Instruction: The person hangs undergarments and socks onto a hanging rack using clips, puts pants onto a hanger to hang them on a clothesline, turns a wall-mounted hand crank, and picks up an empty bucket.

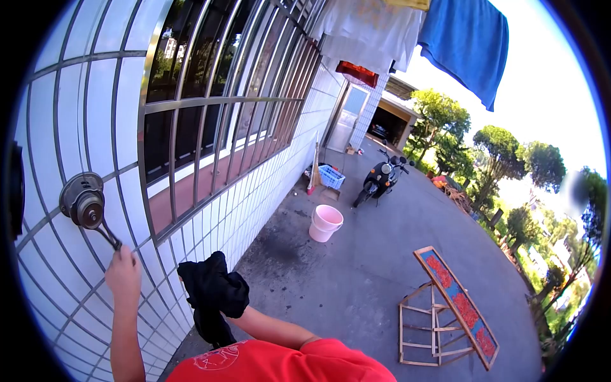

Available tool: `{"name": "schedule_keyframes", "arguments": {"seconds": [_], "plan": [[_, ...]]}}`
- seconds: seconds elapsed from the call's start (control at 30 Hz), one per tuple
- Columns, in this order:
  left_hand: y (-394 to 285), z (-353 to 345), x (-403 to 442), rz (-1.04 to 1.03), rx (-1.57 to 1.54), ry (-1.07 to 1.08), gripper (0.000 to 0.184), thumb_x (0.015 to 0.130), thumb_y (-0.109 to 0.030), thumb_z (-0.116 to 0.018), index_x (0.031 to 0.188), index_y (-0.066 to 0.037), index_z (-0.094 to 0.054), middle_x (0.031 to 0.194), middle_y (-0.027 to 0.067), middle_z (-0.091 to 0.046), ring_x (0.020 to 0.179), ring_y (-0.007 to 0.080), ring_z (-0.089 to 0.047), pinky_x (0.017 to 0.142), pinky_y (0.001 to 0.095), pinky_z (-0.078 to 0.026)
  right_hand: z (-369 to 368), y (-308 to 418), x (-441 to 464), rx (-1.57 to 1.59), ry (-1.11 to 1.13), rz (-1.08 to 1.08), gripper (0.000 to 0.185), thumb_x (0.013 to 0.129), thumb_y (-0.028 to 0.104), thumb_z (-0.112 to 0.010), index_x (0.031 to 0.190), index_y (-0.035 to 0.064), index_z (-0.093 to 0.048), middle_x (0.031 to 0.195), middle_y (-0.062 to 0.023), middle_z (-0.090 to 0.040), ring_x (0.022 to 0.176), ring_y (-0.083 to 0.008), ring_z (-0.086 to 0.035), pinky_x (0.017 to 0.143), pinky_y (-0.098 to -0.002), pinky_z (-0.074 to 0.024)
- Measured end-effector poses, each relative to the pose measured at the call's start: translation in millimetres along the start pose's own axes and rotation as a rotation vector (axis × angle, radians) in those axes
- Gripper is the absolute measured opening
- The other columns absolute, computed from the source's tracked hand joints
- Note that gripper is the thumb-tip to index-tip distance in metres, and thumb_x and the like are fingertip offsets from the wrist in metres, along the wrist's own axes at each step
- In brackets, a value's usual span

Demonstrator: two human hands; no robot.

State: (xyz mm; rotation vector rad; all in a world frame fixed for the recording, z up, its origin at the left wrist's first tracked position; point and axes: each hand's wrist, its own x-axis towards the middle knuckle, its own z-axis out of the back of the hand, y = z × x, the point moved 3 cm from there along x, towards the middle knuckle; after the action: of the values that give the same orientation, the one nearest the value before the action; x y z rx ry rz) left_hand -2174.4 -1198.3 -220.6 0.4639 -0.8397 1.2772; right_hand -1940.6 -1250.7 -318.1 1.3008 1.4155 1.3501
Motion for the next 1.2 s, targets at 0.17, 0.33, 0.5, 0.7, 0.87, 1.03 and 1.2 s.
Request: {"name": "schedule_keyframes", "arguments": {"seconds": [0.17,0.33,0.5,0.7,0.87,1.03,1.2], "plan": [[-65,37,127,-0.338,0.011,-0.189,0.023,0.076,-0.018,-0.068,0.088,-0.011,-0.049,0.073,0.0073,-0.058,0.064,0.0260,-0.063,0.054,0.0360,-0.051,-1,3,-12,0.011,-0.014,-0.004,0.037,0.080,0.022,-0.059,0.112,0.0052,-0.051,0.096,-0.0071,-0.055,0.077,-0.0180,-0.052,0.069,-0.0304,-0.0427],[-3,137,157,-0.047,-0.009,-0.430,0.013,0.087,-0.018,-0.063,0.096,-0.010,-0.059,0.080,0.0056,-0.066,0.070,0.0200,-0.066,0.059,0.0290,-0.052,1,5,-16,0.024,-0.028,0.008,0.035,0.081,0.021,-0.059,0.111,0.0054,-0.052,0.094,-0.0070,-0.055,0.075,-0.0180,-0.052,0.069,-0.0303,-0.0425],[87,140,26,0.367,-0.011,-0.333,0.014,0.090,-0.019,-0.058,0.091,-0.006,-0.059,0.074,0.0084,-0.062,0.061,0.0225,-0.059,0.055,0.0308,-0.048,13,-1,-26,0.037,-0.058,-0.004,0.034,0.081,0.021,-0.059,0.110,0.0055,-0.052,0.093,-0.0069,-0.055,0.074,-0.0180,-0.052,0.068,-0.0303,-0.0422],[9,10,-1,-0.057,0.094,-0.092,0.016,0.080,-0.015,-0.063,0.089,-0.012,-0.049,0.071,0.0069,-0.054,0.058,0.0250,-0.060,0.050,0.0348,-0.049,13,-5,-26,0.036,-0.053,-0.018,0.033,0.081,0.021,-0.060,0.109,0.0057,-0.053,0.091,-0.0068,-0.055,0.073,-0.0179,-0.051,0.067,-0.0302,-0.0420],[-77,52,152,-0.218,0.185,-0.332,0.013,0.081,-0.018,-0.062,0.083,-0.013,-0.050,0.065,0.0058,-0.056,0.057,0.0241,-0.062,0.047,0.0339,-0.049,16,-1,-30,0.021,-0.068,-0.016,0.032,0.081,0.021,-0.060,0.108,0.0058,-0.053,0.090,-0.0067,-0.055,0.072,-0.0179,-0.051,0.066,-0.0301,-0.0418],[30,144,134,0.205,-0.029,-0.450,0.021,0.094,-0.025,-0.052,0.103,-0.009,-0.061,0.084,0.0080,-0.066,0.072,0.0224,-0.065,0.063,0.0304,-0.050,16,-4,-31,0.037,-0.069,-0.028,0.031,0.081,0.021,-0.060,0.107,0.0059,-0.053,0.088,-0.0066,-0.055,0.071,-0.0179,-0.051,0.066,-0.0301,-0.0415],[90,81,-27,0.241,-0.112,-0.243,0.015,0.089,-0.015,-0.058,0.102,-0.007,-0.061,0.084,0.0104,-0.065,0.066,0.0243,-0.064,0.059,0.0368,-0.050,14,-5,-27,0.039,-0.059,-0.026,0.030,0.081,0.021,-0.060,0.106,0.0060,-0.054,0.087,-0.0065,-0.055,0.070,-0.0179,-0.051,0.065,-0.0300,-0.0413]]}}
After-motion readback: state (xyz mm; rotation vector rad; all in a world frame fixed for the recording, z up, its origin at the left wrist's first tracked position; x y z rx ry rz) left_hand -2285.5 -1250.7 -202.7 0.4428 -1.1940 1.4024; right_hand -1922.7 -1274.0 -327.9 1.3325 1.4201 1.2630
